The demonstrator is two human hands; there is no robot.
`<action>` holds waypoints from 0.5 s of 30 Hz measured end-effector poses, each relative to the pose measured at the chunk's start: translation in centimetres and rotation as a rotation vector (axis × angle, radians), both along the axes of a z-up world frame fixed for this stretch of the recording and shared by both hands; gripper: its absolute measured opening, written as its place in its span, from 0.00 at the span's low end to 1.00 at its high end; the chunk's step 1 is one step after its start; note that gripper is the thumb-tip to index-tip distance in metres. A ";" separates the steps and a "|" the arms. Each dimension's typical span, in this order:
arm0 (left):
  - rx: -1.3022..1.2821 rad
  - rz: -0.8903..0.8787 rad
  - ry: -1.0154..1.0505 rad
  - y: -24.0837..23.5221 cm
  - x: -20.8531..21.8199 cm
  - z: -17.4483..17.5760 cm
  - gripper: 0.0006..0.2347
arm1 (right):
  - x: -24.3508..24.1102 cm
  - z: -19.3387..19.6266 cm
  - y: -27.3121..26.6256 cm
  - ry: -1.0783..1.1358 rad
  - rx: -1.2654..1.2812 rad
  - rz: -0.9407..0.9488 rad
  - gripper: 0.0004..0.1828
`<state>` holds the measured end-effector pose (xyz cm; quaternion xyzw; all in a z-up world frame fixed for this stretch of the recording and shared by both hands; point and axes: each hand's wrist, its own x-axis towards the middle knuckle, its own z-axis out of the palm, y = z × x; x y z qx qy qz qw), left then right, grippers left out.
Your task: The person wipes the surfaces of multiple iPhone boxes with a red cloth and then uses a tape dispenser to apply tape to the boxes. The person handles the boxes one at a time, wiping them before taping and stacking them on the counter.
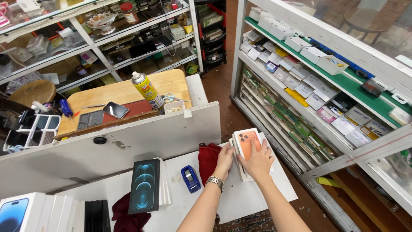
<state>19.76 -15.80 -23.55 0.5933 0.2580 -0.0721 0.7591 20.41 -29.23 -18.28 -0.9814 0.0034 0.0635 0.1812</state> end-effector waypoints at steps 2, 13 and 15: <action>0.072 -0.025 -0.061 1.5 -0.5 -0.4 0.25 | 0.2 -0.4 0.6 -0.107 -0.078 0.056 0.55; 0.346 0.298 -0.136 14.5 -6.2 -1.0 0.15 | -1.3 -2.5 12.9 0.115 0.572 0.364 0.19; 0.430 0.369 -0.101 17.3 -8.2 -1.2 0.14 | -1.8 -4.5 14.8 0.481 0.668 0.223 0.15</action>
